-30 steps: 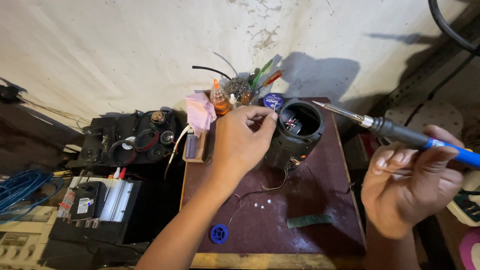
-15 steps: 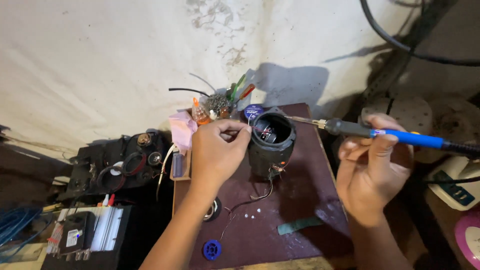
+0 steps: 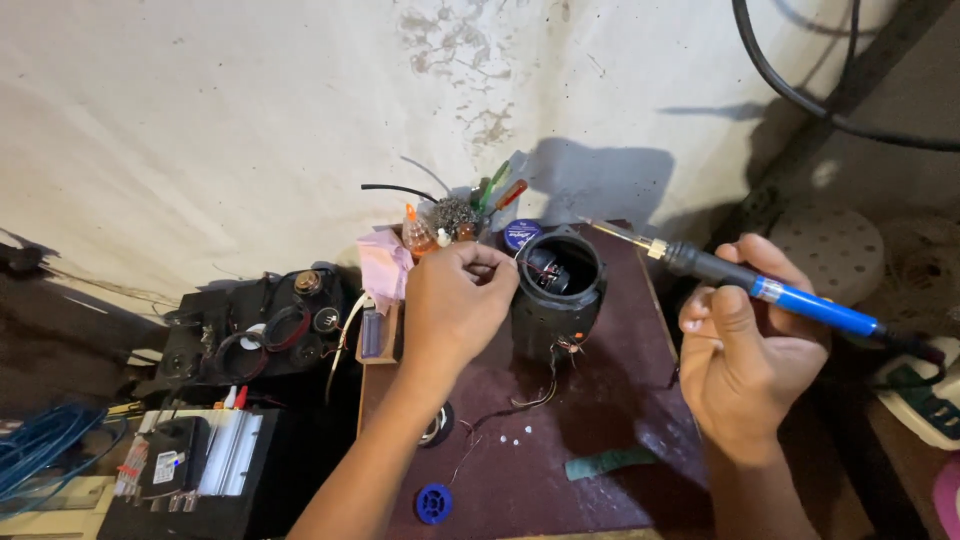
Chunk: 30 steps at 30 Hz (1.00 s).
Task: Soldering wires onto a component inside a portable speaker housing on a repair bench.
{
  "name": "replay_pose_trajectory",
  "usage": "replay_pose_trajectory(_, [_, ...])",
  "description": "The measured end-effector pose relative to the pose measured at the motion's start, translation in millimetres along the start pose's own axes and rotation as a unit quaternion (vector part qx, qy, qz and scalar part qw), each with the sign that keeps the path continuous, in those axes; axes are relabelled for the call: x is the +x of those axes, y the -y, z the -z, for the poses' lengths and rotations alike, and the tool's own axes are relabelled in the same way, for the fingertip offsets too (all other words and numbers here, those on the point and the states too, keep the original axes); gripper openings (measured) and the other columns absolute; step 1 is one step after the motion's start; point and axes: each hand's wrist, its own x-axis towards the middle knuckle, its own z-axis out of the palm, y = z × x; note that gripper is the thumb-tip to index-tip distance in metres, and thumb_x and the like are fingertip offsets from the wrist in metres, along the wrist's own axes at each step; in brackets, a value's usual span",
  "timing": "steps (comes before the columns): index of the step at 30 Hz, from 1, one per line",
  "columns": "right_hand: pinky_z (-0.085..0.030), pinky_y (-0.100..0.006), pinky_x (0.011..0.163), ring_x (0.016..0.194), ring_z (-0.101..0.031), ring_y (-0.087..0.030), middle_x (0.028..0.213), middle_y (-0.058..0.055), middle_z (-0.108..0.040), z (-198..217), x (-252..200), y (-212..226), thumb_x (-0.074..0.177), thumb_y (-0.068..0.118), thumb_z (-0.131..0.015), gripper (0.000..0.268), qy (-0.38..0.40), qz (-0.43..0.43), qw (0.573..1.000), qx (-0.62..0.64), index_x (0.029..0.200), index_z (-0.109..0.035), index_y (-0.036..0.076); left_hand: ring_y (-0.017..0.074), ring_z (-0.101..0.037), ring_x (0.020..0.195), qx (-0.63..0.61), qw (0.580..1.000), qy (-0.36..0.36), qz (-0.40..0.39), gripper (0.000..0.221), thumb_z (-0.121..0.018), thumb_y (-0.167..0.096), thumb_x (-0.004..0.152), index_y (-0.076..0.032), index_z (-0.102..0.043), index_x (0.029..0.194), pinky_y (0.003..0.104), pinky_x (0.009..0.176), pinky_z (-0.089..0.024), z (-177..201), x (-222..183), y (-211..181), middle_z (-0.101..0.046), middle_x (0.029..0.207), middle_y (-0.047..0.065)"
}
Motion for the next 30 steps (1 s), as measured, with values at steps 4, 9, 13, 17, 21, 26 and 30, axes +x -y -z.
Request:
replay_pose_trajectory(4, [-0.050,-0.023,0.056,0.060,-0.061,-0.014,0.113,-0.015,-0.068,-1.5,1.7,-2.1,0.093,0.018,-0.078,0.035,-0.019,0.029,0.999,-0.009,0.121,-0.065,0.002,0.0093,-0.068,0.074,0.006,1.000,0.004,0.006,0.018,-0.062,-0.026,0.085,-0.018,-0.078,0.083,0.029,0.072,-0.052,2.1,-4.9,2.1,-0.077,0.080,-0.006])
replay_pose_trajectory(9, [-0.052,-0.024,0.058,0.065,-0.061,-0.016,0.115,-0.017,-0.070,-0.8,3.5,1.9,0.101,0.035,-0.072,0.033,0.010,0.028,0.999,-0.016,0.118,-0.058,0.011,0.0113,-0.064,0.076,-0.032,0.987,-0.010,-0.160,0.013,-0.059,-0.023,0.095,-0.014,-0.068,0.096,0.029,0.073,-0.051,-1.9,-0.6,24.8,-0.071,0.085,-0.003])
replay_pose_trajectory(13, [-0.054,-0.015,0.064,0.070,-0.060,-0.013,0.116,-0.017,-0.069,-5.3,3.8,5.4,0.101,0.022,-0.072,0.026,-0.026,0.012,1.000,-0.006,0.117,-0.057,0.008,0.0103,-0.061,0.064,-0.028,0.980,-0.014,-0.195,0.010,-0.059,-0.020,0.092,-0.014,-0.067,0.092,0.029,0.065,-0.050,-2.7,8.4,26.4,-0.069,0.077,-0.003])
replay_pose_trajectory(17, [-0.058,-0.024,0.071,0.075,-0.066,-0.015,0.123,-0.019,-0.067,1.6,2.9,-1.4,0.096,0.016,-0.076,0.037,0.015,0.040,0.999,-0.017,0.126,-0.057,0.006,0.0094,-0.063,0.072,-0.036,0.977,0.001,-0.211,0.010,-0.061,-0.018,0.092,-0.014,-0.070,0.091,0.027,0.068,-0.051,-4.6,14.2,24.2,-0.070,0.081,-0.003])
replay_pose_trajectory(21, [-0.058,-0.024,0.071,0.074,-0.066,-0.013,0.118,-0.017,-0.070,3.9,5.3,-2.8,0.095,0.017,-0.078,0.036,0.014,0.042,0.999,-0.024,0.124,-0.060,0.004,0.0129,-0.054,0.063,-0.025,0.963,-0.002,-0.267,0.016,-0.069,-0.018,0.095,-0.013,-0.081,0.105,0.028,0.059,-0.042,-8.3,23.6,33.9,-0.065,0.079,0.000])
replay_pose_trajectory(26, [-0.058,-0.024,0.068,0.075,-0.066,-0.016,0.110,-0.018,-0.070,0.4,6.2,-9.3,0.094,0.023,-0.080,0.041,-0.010,0.060,0.998,-0.031,0.124,-0.062,0.003,0.0111,-0.063,0.072,-0.016,0.956,-0.014,-0.291,0.012,-0.072,-0.019,0.094,-0.013,-0.081,0.098,0.027,0.067,-0.048,-4.9,24.4,31.5,-0.073,0.084,-0.001])
replay_pose_trajectory(30, [-0.056,-0.027,0.077,0.097,-0.068,-0.021,0.106,-0.016,-0.065,-15.0,3.8,-11.6,0.098,0.033,-0.073,0.040,-0.017,0.168,0.978,-0.122,0.119,-0.061,0.001,0.0119,-0.067,0.075,-0.007,0.938,0.001,-0.346,0.011,-0.069,-0.018,0.095,-0.013,-0.079,0.097,0.027,0.070,-0.050,0.6,23.7,25.1,-0.074,0.088,0.000])
